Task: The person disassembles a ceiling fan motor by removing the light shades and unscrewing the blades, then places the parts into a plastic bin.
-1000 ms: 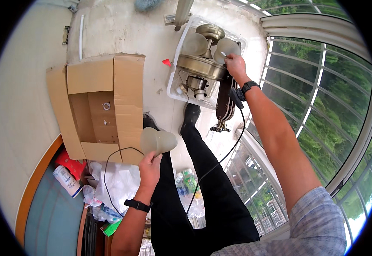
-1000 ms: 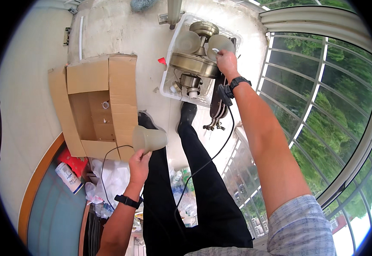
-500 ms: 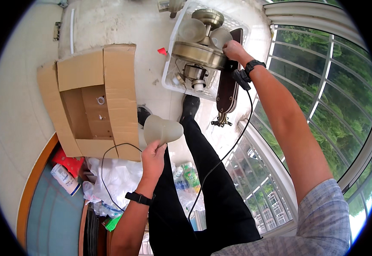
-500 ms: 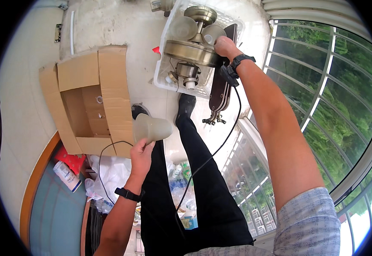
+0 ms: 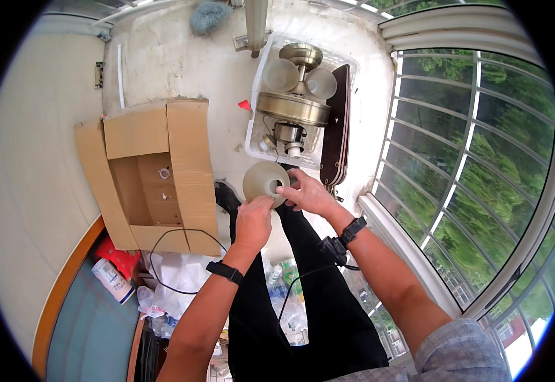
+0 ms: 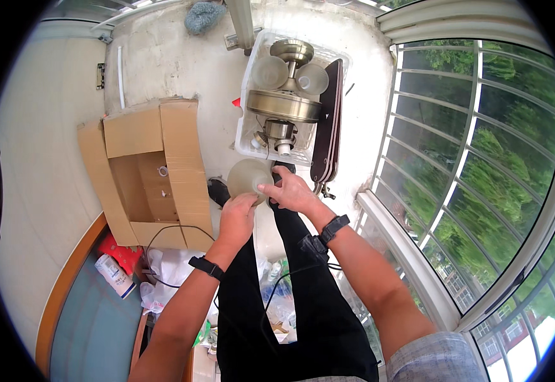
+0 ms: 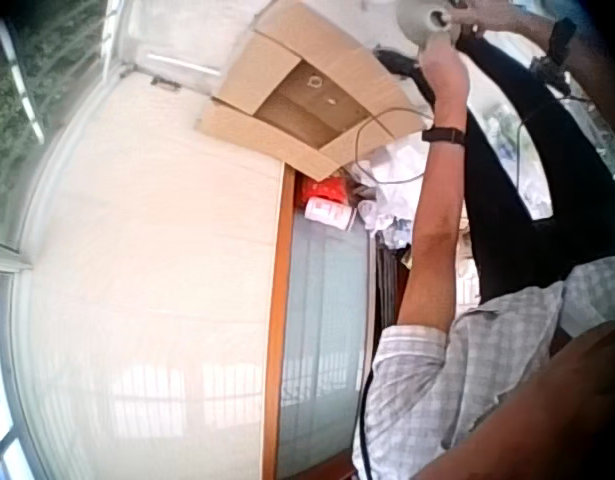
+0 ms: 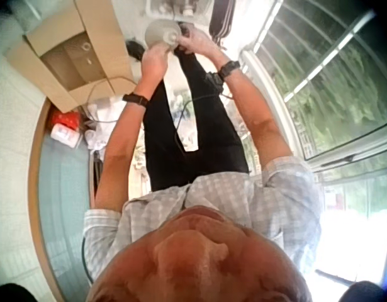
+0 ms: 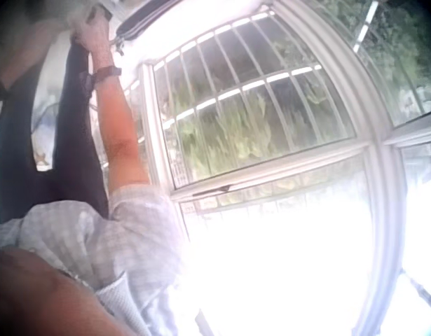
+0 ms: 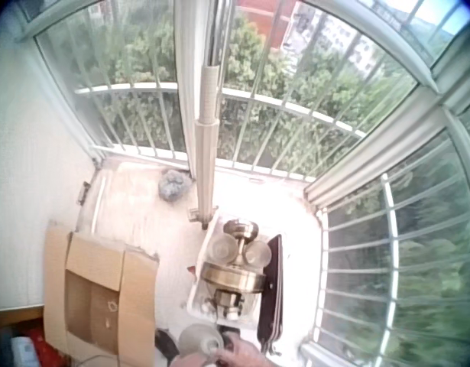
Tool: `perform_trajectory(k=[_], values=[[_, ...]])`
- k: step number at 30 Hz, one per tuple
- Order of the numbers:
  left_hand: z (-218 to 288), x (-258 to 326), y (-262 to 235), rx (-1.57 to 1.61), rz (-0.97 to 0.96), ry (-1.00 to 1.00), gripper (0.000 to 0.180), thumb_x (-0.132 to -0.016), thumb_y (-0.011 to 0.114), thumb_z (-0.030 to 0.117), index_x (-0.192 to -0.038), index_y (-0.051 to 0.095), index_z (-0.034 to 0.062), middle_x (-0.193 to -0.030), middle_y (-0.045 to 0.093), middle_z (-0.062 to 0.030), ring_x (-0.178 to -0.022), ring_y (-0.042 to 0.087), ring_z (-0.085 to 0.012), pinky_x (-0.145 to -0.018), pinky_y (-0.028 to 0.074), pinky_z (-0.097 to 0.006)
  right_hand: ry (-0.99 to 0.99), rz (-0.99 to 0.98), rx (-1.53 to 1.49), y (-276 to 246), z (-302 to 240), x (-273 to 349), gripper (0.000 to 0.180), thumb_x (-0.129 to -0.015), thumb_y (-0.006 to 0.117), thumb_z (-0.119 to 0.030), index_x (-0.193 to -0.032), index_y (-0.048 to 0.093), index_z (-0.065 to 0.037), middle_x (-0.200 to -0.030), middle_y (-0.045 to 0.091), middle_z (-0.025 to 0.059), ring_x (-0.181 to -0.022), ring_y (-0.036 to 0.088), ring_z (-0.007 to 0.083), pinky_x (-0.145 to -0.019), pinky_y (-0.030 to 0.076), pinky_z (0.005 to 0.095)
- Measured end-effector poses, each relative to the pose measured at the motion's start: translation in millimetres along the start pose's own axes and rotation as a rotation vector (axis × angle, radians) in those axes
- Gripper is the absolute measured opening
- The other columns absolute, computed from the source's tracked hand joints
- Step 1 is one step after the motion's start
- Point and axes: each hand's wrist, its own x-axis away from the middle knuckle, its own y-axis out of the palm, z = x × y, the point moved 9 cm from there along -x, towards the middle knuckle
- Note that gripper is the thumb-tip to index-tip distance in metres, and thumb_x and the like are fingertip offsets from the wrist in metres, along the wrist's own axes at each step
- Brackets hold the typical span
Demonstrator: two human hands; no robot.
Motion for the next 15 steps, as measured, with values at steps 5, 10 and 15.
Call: perform_trajectory(k=[5, 10, 15], values=[[9.7, -18.3, -7.2, -0.091, -0.040, 0.087, 0.019, -0.080, 0.059, -0.002, -0.097, 0.066, 0.0007, -0.105, 0.068, -0.0147, -0.100, 0.063, -0.0334, -0.087, 0.048, -0.044, 0.008, 0.099, -0.090, -18.2, 10.6, 1.5, 0.075, -0.086, 0.069, -0.045, -0.134, 0.044, 0.008, -0.096, 0.068, 0.0192, -0.074, 0.071, 0.0217, -0.062, 0.059, 0.0313], [40.0, -39.7, 7.1, -0.272, -0.254, 0.217, 0.019, -0.083, 0.056, 0.000, -0.099, 0.066, 0.0018, -0.107, 0.068, -0.0142, -0.101, 0.063, -0.0338, -0.092, 0.047, -0.044, -0.010, 0.128, 0.007, -41.4, -17.1, 1.0, 0.042, -0.090, 0.057, -0.025, -0.116, 0.055, 0.009, -0.083, 0.068, 0.0193, -0.066, 0.071, 0.0247, -0.057, 0.059, 0.0336], [93.6, -66.6, -12.6, -0.229, -0.074, 0.334, 0.030, -0.085, 0.058, 0.001, -0.114, 0.061, 0.0012, -0.126, 0.059, -0.0172, -0.111, 0.058, -0.0360, -0.098, 0.046, -0.043, -0.178, 0.339, 0.019, -99.3, -41.9, -6.6, 0.027, -0.092, 0.046, -0.011, -0.107, 0.055, 0.010, -0.081, 0.065, 0.0198, -0.060, 0.070, 0.0262, -0.050, 0.058, 0.0346]])
